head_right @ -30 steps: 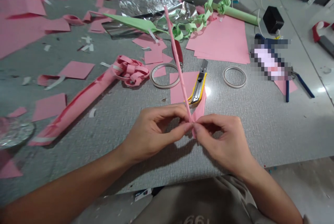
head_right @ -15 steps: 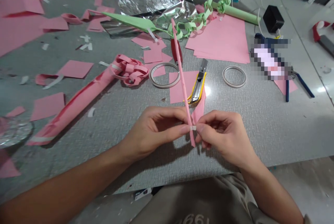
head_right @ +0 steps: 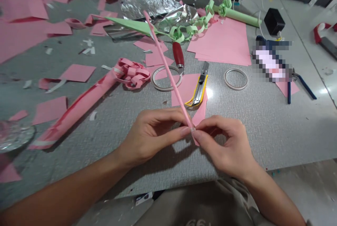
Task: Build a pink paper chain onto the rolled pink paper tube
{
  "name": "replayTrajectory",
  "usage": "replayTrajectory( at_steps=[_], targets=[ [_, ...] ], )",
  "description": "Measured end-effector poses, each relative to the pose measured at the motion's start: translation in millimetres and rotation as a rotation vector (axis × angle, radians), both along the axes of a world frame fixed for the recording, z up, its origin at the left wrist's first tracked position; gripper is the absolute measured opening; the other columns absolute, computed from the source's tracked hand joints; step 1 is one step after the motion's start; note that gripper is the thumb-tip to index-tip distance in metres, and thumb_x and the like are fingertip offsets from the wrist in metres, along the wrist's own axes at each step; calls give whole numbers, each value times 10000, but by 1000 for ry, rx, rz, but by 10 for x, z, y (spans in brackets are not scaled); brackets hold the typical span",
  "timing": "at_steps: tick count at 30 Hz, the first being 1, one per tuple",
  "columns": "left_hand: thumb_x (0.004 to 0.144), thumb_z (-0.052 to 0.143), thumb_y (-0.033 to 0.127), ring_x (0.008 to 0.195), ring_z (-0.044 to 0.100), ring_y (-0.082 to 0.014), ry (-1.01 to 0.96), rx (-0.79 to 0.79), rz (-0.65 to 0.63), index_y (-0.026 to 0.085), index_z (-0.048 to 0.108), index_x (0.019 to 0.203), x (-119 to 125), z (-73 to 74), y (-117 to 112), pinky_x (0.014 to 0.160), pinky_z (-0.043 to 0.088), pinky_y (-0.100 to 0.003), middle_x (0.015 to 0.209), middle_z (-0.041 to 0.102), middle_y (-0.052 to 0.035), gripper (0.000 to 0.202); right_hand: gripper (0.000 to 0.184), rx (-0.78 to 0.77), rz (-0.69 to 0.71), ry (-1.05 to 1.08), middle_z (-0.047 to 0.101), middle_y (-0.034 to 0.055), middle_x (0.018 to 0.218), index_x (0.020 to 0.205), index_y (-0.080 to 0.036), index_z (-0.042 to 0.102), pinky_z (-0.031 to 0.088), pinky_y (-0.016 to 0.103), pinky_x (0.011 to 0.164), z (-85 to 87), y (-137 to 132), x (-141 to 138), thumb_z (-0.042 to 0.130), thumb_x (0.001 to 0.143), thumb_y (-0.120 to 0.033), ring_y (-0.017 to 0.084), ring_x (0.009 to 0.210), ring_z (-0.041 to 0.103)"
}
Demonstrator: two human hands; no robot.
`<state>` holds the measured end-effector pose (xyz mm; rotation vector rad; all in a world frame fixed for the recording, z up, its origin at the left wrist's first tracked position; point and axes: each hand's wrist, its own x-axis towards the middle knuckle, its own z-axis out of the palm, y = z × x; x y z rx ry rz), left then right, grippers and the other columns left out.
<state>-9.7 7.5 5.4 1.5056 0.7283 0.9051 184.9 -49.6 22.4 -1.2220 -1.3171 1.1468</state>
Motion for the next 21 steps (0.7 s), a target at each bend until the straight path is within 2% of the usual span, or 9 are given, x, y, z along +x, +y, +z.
replayTrajectory(
  at_steps=[5, 10, 16, 21],
  targets=[
    [905, 752, 163, 763, 695, -163, -25, -25, -13, 203, 812, 848, -1, 10, -5, 741, 562, -274, 815, 783, -23, 92, 140, 128, 33, -112, 773, -13, 741, 888, -205, 789, 569, 230, 609, -24, -15, 1, 722, 946, -97, 118, 633, 705],
    [875, 769, 134, 720, 707, -143, -89, -173, 26, 201, 819, 837, 21, 33, -39, 699, 583, -232, 776, 790, -10, 92, 149, 347, 21, -221, 788, 6, 831, 991, -188, 775, 575, 249, 666, -87, -43, -33, 733, 948, -52, 121, 700, 711],
    [813, 813, 92, 659, 711, -112, -128, -266, 62, 200, 849, 814, 46, 27, -54, 630, 597, -166, 752, 798, -2, 114, 157, 274, -10, -131, 797, 1, 881, 1007, -206, 769, 604, 243, 694, -113, -50, -62, 777, 937, -66, 127, 757, 732],
    [812, 820, 87, 628, 752, -118, -143, -398, 93, 210, 859, 848, 93, 29, -87, 634, 647, -176, 744, 806, 10, 134, 209, 414, -79, -218, 772, 13, 858, 980, -197, 751, 594, 262, 678, -108, -46, -85, 712, 935, 3, 138, 758, 707]
  ],
)
